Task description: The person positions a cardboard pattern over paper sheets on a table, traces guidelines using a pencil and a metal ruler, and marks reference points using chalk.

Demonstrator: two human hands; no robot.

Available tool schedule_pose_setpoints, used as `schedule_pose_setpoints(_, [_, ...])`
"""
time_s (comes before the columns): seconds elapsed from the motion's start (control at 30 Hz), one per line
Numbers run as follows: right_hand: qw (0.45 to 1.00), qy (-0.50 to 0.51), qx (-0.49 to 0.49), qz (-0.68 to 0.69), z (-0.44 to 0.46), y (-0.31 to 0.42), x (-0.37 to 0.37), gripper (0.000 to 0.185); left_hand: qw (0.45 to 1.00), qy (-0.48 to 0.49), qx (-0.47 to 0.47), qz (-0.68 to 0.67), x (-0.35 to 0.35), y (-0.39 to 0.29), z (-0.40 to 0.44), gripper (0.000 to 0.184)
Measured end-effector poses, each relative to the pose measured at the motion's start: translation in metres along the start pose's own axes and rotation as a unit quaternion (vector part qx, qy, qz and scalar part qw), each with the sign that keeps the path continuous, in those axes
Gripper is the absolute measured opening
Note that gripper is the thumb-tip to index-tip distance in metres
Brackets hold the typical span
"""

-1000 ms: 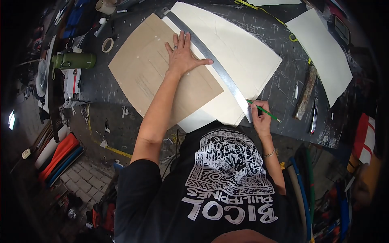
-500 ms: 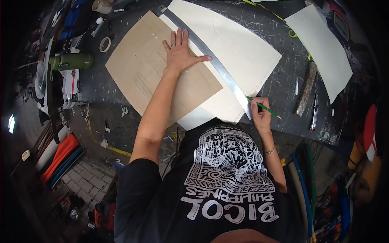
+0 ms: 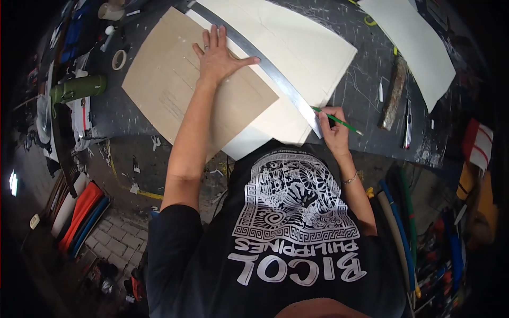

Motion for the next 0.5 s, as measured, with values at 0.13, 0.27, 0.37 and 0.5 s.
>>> schedule_pose_setpoints(0.13, [1.0, -0.002, 0.011, -0.012, -0.003, -0.005, -0.003, 0.008, 1.0, -0.023, 0.01, -0.003, 0.013, 0.002, -0.002, 0.149])
schedule_pose_setpoints(0.27, [0.999, -0.012, 0.003, -0.03, -0.002, -0.009, -0.006, 0.011, 0.999, -0.034, 0.018, -0.003, 0.014, 0.004, 0.003, 0.148])
schedule_pose_setpoints(0.37, [1.0, -0.011, -0.006, -0.017, -0.001, -0.005, -0.004, 0.011, 0.999, -0.034, 0.024, -0.004, 0.015, 0.004, 0.002, 0.148])
schedule_pose_setpoints(0.5, [1.0, -0.011, 0.019, -0.021, -0.002, -0.008, -0.004, 0.011, 0.999, -0.036, 0.027, -0.01, 0.017, 0.005, 0.002, 0.149])
Point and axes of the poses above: each hand's wrist, its own z-axis towards the middle knuckle, its own x-axis out of the palm, y = z × x, the point moved 8 cm from there along z, towards the middle knuckle, and after that the axes turned 15 degrees about z, right-handed, at the moved point
